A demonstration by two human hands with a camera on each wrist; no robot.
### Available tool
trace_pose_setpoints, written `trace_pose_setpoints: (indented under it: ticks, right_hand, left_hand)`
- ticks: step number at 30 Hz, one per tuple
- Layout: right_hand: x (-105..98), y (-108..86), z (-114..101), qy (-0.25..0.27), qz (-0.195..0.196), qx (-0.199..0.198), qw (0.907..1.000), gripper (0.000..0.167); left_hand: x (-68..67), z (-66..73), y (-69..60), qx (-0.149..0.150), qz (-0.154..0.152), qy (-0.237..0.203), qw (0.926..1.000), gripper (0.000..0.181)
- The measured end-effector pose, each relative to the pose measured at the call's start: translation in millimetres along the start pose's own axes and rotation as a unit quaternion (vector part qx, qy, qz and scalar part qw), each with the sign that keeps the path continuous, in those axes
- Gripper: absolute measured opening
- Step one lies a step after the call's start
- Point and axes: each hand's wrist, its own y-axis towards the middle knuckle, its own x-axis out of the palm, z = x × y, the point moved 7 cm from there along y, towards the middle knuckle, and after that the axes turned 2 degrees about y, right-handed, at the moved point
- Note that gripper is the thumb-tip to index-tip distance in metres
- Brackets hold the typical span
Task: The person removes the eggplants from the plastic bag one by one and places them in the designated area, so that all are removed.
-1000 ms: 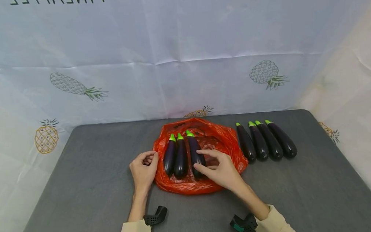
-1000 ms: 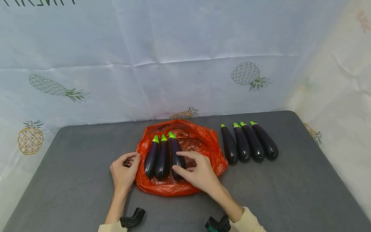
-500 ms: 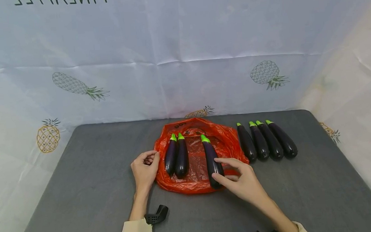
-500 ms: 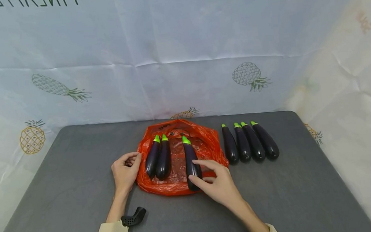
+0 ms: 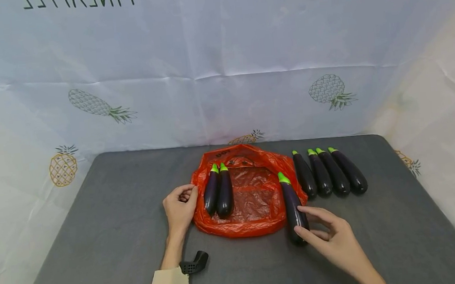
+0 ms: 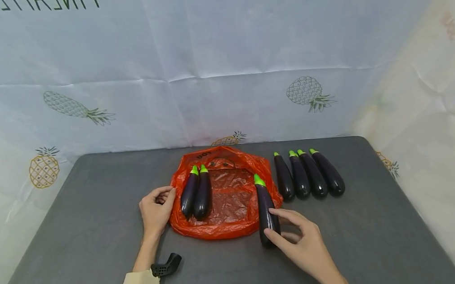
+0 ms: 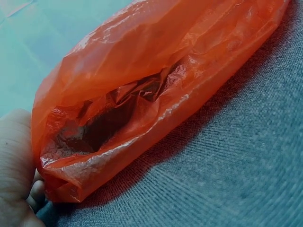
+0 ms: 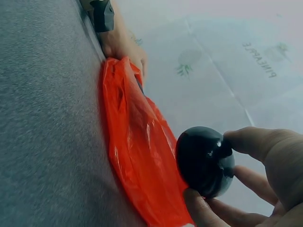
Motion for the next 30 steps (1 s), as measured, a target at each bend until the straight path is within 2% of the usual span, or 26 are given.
trace_pose_setpoints:
  ticks: [10,17,23,30]
  right_hand:
    - [-20,-15.8,15,-0.024,0.022,0.026,0.9991,0.047]
    - [-32,-20.1,34,-0.050,0.030,0.087,0.9944,0.054]
    - [-42,-24.7,53,-0.054,0.009,0.132,0.9898,0.062]
    - [-48,-29.5,68,-0.089,-0.017,0.166,0.9820,0.067]
  left_hand:
    - [0.7,-4.0,0.5,-0.001,0.001,-0.002,1.0000,0.006]
    - [1.0,-3.7,-0.3,0.001,-0.001,-0.004,1.0000,0.007]
    - [0.3,-1.4,-0.6,0.003,0.000,0.001,1.0000,0.013]
    - [0.3,-1.6,-0.1,-0.002,-0.002,0.004,1.0000,0.011]
